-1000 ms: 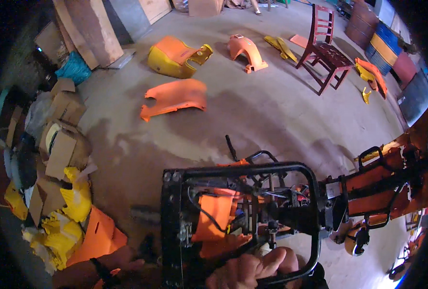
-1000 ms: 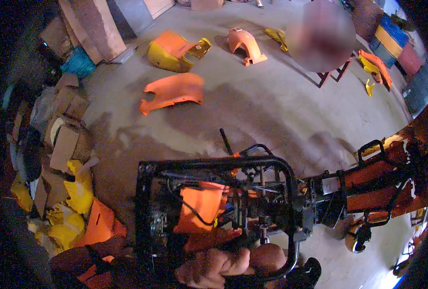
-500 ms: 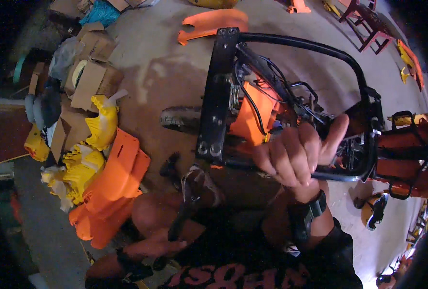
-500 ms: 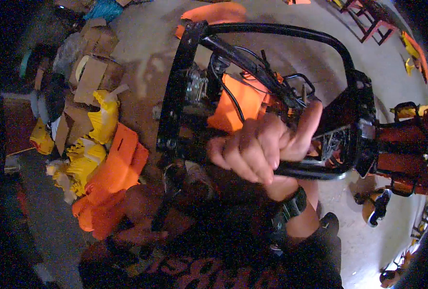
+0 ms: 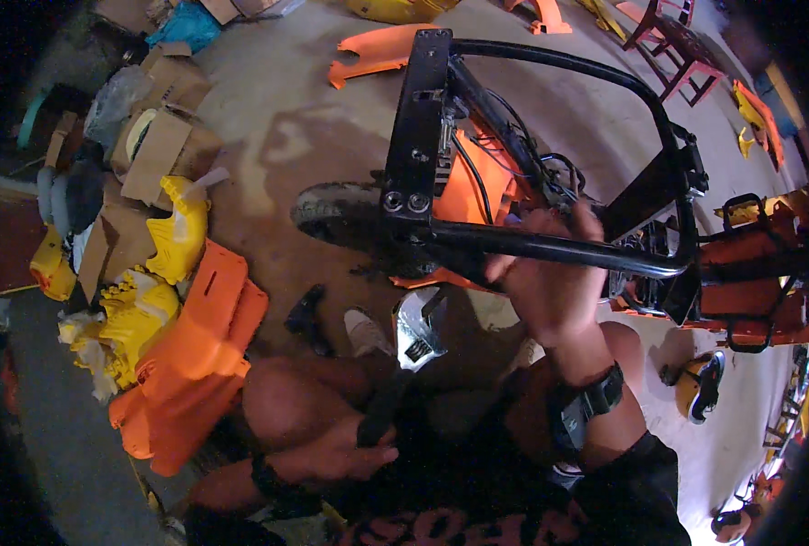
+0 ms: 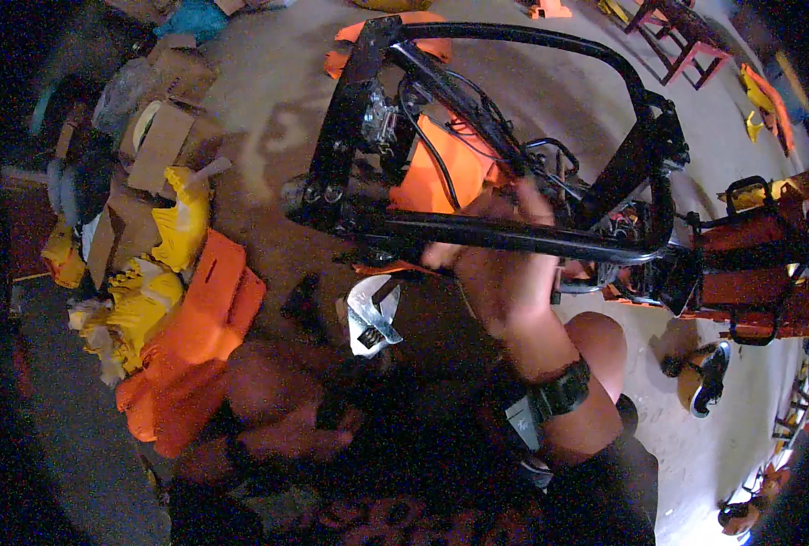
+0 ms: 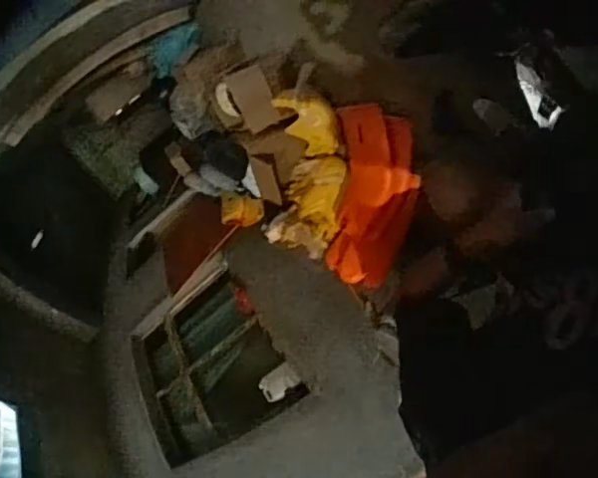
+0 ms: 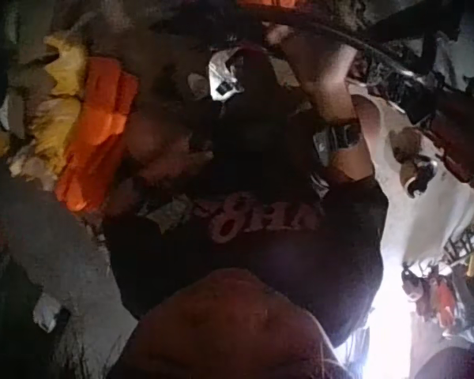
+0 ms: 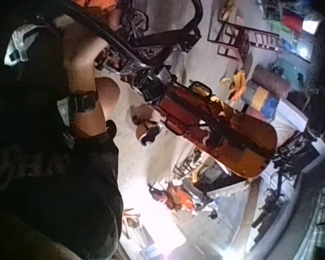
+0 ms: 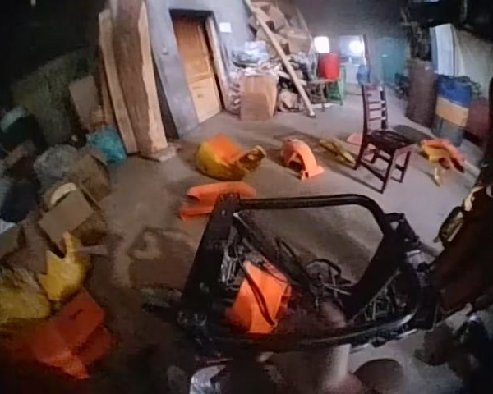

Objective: Using an adjustable wrench and socket wrench to adjust or disassemble parts of a motorcycle frame near the rear wheel.

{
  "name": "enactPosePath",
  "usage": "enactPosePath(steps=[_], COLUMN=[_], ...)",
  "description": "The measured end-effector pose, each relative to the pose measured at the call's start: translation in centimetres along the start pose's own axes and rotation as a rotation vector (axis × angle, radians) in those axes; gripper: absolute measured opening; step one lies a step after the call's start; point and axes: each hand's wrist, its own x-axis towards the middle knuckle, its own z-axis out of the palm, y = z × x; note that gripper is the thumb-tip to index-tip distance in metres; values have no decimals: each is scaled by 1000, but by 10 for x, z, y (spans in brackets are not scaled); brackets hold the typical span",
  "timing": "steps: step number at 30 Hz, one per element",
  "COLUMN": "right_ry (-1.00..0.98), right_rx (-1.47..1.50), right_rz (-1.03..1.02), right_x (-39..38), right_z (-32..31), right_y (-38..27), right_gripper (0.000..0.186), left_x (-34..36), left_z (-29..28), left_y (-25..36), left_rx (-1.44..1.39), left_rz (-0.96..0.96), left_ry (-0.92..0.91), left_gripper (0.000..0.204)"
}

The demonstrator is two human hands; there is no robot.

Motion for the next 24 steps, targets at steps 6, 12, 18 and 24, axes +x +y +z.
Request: enactPosePath(steps=[6,12,18,24], right_ry=[-178,-325,-387,-379], right_rx=[-813,-940,-1044,-1119], right_rz=[305,369,357,379], right_x=[-18,-29,-25,-20], right_z=[-18,-5,-13,-15], right_y=[15,34,50,51], right_gripper=[38,31,34,35], left_x=[12,13,20,25], left_z=[-4,3,0,2], left_y=[-8,9,-10,-7], left_rx=[-77,-53,99,213], left_rz=[68,18,134,202], left_ry=[-17,-62,-72,-54], left_gripper=[25,25,23,23])
